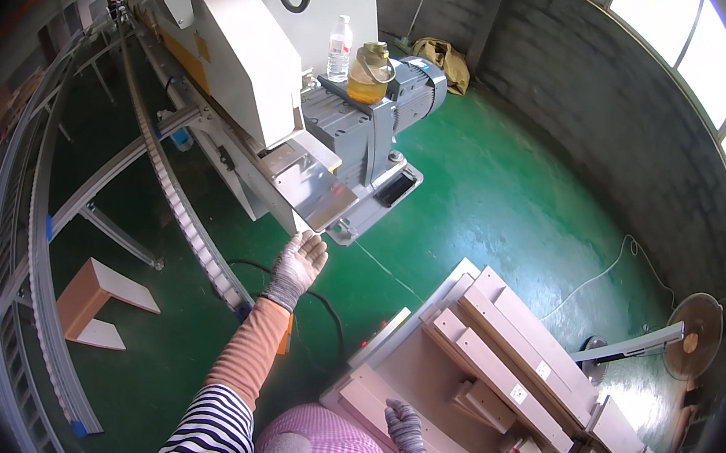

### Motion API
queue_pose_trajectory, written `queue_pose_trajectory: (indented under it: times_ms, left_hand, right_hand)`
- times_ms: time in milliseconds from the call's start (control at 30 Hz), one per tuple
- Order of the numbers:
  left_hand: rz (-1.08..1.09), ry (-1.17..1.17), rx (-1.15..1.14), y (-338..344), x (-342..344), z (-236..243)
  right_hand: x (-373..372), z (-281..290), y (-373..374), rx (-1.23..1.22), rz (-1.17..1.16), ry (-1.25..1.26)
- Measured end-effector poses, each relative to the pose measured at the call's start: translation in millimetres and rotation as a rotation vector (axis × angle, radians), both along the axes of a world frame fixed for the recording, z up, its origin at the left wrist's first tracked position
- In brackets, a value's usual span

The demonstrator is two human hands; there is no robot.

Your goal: The person feeds wooden boards into a machine and then stacks the processed boards on a table.

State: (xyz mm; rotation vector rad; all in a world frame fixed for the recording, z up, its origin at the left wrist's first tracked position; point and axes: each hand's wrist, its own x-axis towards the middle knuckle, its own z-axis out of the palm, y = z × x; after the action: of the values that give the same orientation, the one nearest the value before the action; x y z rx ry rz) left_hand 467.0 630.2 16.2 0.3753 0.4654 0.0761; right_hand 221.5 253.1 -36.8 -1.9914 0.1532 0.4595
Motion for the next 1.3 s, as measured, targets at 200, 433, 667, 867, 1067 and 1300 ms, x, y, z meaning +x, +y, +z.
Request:
queue_pose_trajectory:
  times_ms: [200, 433, 667, 867, 1067, 1300]
  left_hand:
    - [-0.025, 0.075, 0.062, -19.7, -0.7, 4.9]
    - [-0.110, 0.136, -0.065, -49.3, 7.5, 33.0]
    - [0.017, 0.052, -0.154, -81.7, 68.4, 26.4]
    - [0.141, 0.038, -0.284, -94.5, 133.4, 26.4]
    - [0.227, 0.104, -0.214, -82.5, 143.1, -7.1]
    - [-0.140, -0.018, 0.161, -225.4, -22.7, 4.1]
  right_hand:
    - [0.8, -0.8, -3.9, 0.001, -0.032, 0.020]
    - [1.2, -1.9, -10.7, -0.002, -0.059, 0.033]
    - [3.1, 12.0, -8.0, 0.000, -0.059, 0.047]
    - [-3.2, 8.6, -15.1, -0.022, -0.095, 0.012]
    - [-23.6, -9.9, -28.7, -0.042, -0.080, -0.072]
    - [19.0, 74.8, -40.0, 0.480, -0.396, -0.061]
